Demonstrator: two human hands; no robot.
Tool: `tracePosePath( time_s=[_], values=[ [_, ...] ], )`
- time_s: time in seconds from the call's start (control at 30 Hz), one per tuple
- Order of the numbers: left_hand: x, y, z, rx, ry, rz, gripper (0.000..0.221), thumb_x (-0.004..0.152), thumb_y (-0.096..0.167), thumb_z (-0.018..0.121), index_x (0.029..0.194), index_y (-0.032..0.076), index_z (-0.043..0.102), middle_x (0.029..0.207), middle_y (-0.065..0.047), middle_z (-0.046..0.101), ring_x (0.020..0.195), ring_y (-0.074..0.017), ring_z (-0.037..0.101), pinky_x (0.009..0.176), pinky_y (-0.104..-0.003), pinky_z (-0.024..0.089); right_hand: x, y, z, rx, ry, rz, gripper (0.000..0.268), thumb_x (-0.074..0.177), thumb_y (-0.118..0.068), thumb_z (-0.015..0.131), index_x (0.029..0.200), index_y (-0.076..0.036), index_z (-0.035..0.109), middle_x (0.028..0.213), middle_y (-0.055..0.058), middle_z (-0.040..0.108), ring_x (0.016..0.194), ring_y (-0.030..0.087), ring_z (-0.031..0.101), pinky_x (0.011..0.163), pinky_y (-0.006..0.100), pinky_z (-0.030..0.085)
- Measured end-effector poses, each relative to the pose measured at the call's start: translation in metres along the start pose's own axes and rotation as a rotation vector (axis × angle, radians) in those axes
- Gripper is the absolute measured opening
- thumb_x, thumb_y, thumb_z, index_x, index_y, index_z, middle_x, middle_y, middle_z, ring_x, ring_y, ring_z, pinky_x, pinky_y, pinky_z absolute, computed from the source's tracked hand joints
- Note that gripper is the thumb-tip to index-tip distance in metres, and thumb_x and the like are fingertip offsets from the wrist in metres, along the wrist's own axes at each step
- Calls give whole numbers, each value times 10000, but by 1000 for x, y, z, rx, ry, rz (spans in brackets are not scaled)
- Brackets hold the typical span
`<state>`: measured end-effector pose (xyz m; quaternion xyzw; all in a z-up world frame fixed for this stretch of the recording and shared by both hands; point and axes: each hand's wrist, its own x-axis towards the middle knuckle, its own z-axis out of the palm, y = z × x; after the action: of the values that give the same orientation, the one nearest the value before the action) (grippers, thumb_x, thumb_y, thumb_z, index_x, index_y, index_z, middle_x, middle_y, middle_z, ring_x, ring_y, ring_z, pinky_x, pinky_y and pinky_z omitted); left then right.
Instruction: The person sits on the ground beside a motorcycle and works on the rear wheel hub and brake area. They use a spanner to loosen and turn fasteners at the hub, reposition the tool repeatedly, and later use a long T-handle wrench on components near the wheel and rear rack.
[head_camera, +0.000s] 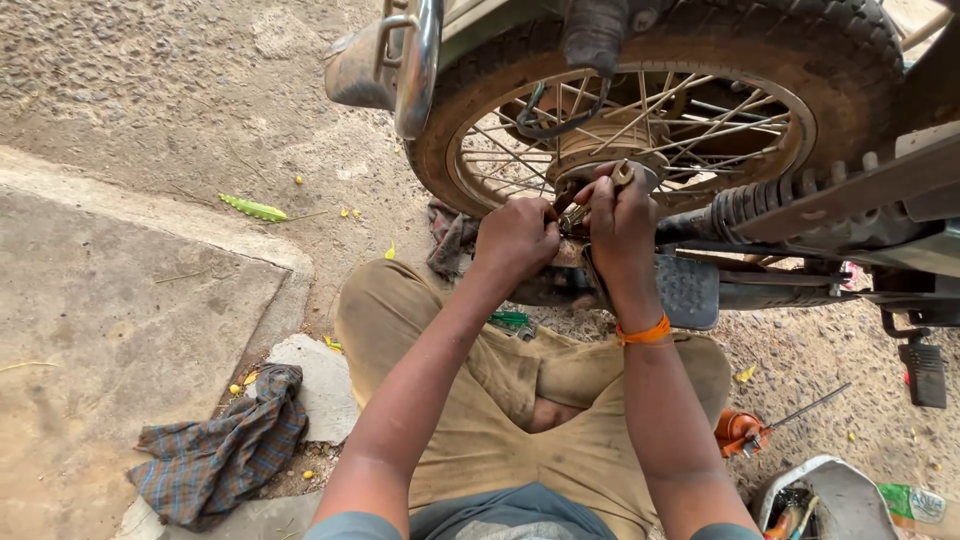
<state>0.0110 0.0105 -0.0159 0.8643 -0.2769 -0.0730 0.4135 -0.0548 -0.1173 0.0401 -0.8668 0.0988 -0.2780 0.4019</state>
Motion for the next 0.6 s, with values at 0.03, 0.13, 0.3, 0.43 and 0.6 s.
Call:
tracePosePath(
  time_s=[0.03, 0.13, 0.3, 0.43, 0.6],
  values=[
    [0, -1, 0, 1, 17, 2, 209, 852, 250, 625, 922, 118, 772, 898, -136, 746, 851, -330, 728, 775, -473, 574, 3, 0, 1, -16, -15, -12, 169, 1094, -125, 437, 1108, 9, 538, 844, 76, 728, 660, 118, 689, 593, 275, 564],
    [0, -2, 2, -2, 28, -1, 202, 855, 253, 630, 919, 101, 746, 868, -139, 736, 831, -332, 728, 761, -478, 574, 14, 1, 4, -52, -51, 22, 189, 1084, -123, 435, 1106, 4, 573, 812, 83, 727, 638, 140, 695, 584, 281, 572],
    [0, -5, 3, 2, 31, 0, 207, 859, 264, 637, 909, 84, 728, 817, -158, 723, 797, -341, 725, 748, -483, 574, 31, 14, 15, -139, -116, 77, 202, 1071, -126, 434, 1050, 9, 583, 781, 89, 734, 653, 165, 744, 575, 295, 617],
    [-1, -2, 0, -9, 59, 12, 216, 856, 271, 649, 900, 75, 729, 793, -167, 722, 782, -342, 725, 743, -480, 578, 29, 14, 21, -204, -124, -1, 194, 1084, -125, 449, 1097, 31, 564, 762, 98, 717, 683, 185, 754, 595, 309, 621],
    [1, -3, 0, -15, -1, -47, 210, 866, 272, 634, 913, 100, 743, 792, -143, 735, 770, -314, 738, 743, -462, 585, -22, 18, 13, -29, -87, 82, 186, 1104, -98, 364, 1148, 23, 499, 826, 98, 688, 661, 158, 699, 558, 278, 584]
  ],
)
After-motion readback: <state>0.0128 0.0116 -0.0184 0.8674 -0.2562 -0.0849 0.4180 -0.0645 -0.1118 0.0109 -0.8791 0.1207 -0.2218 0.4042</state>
